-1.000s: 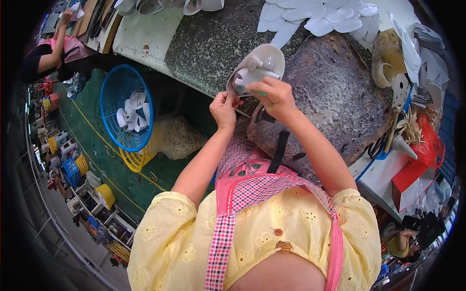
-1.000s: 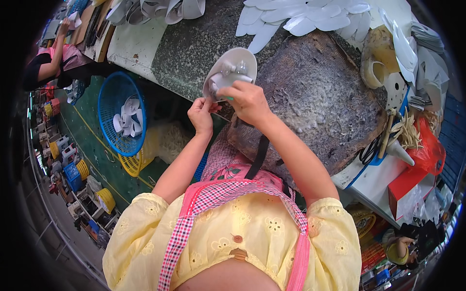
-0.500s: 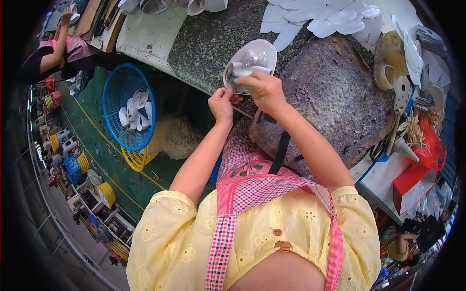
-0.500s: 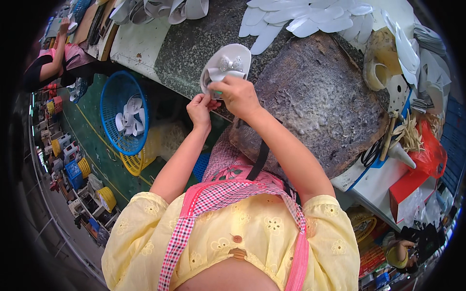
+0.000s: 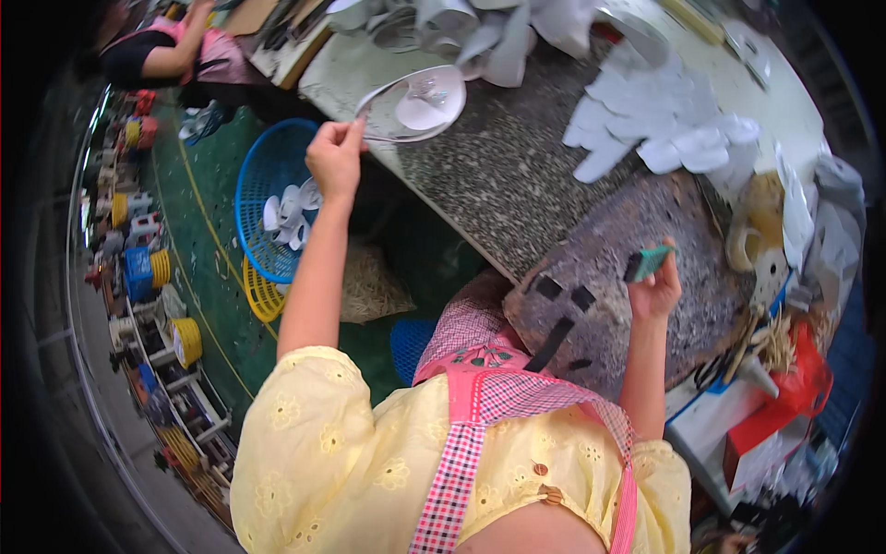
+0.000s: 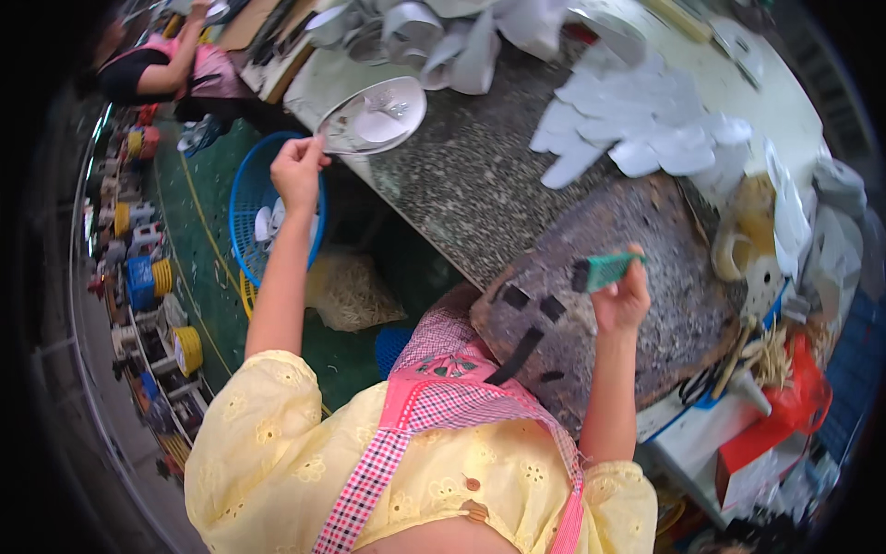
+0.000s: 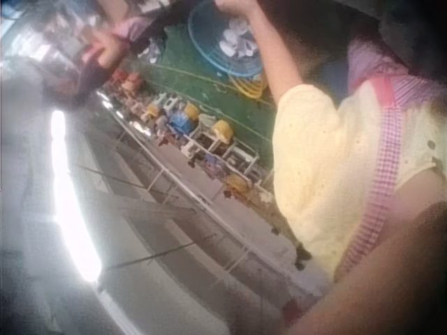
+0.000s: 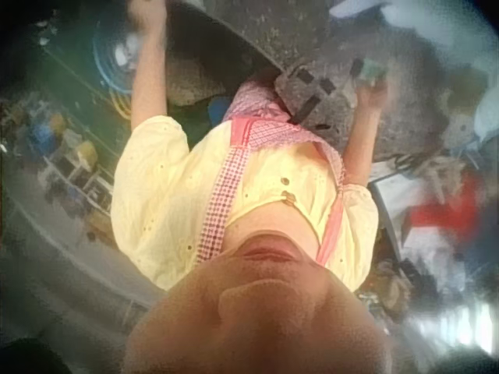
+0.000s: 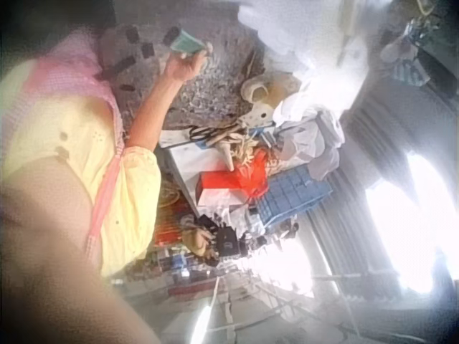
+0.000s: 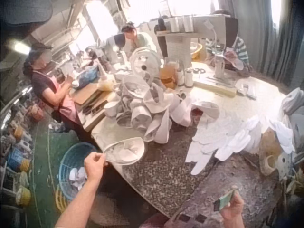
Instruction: The person applies adhesive to white shoe components with a brush, taking the adhesive from a glue container.
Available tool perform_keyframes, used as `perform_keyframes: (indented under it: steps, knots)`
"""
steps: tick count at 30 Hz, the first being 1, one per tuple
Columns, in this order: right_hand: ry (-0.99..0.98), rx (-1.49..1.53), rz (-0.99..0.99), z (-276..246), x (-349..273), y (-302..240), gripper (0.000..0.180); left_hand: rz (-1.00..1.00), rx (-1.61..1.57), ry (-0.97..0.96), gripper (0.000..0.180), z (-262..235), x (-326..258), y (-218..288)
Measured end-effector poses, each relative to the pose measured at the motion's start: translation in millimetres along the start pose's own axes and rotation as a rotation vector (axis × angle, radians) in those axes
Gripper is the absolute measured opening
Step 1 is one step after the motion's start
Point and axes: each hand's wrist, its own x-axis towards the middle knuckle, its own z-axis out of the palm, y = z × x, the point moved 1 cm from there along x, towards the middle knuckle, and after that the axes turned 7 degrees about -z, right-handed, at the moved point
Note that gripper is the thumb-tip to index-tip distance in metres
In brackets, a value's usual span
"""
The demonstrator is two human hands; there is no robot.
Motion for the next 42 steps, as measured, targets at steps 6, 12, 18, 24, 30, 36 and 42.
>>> perform_keyframes:
  steps: [6, 12, 18, 24, 30, 36, 42]
  knots:
    - [0.162, -0.028, -0.047, -25, -24, -17, 0.024, 0.28, 0.583, 0.443, 0.021, -118, 80, -26]
    - [0.062, -0.117, -0.135, -3, -10, 6, 0.024, 0.039, 0.957, -0.042, 0.061, -167, 126, -181]
    - [0.223, -0.278, -0.192, 44, 4, 46, 0.021, 0.13, 0.608, -0.322, 0.067, -60, 144, -142]
    - [0.34, -0.303, -0.277, 67, -2, 61, 0.019, 0.6, 0.057, -0.314, 0.04, 49, 136, 24]
    - [0.443, -0.294, -0.378, 56, -23, 61, 0.021, 0.794, 0.212, -0.187, 0.071, 139, 147, 67]
    - [0.518, -0.275, -0.412, 45, -32, 44, 0.022, 0.759, 0.497, -0.372, 0.057, 148, 158, 64]
    - [0.535, -0.256, -0.422, 18, -25, 4, 0.022, 0.508, 0.021, -0.28, 0.047, 91, 111, 96]
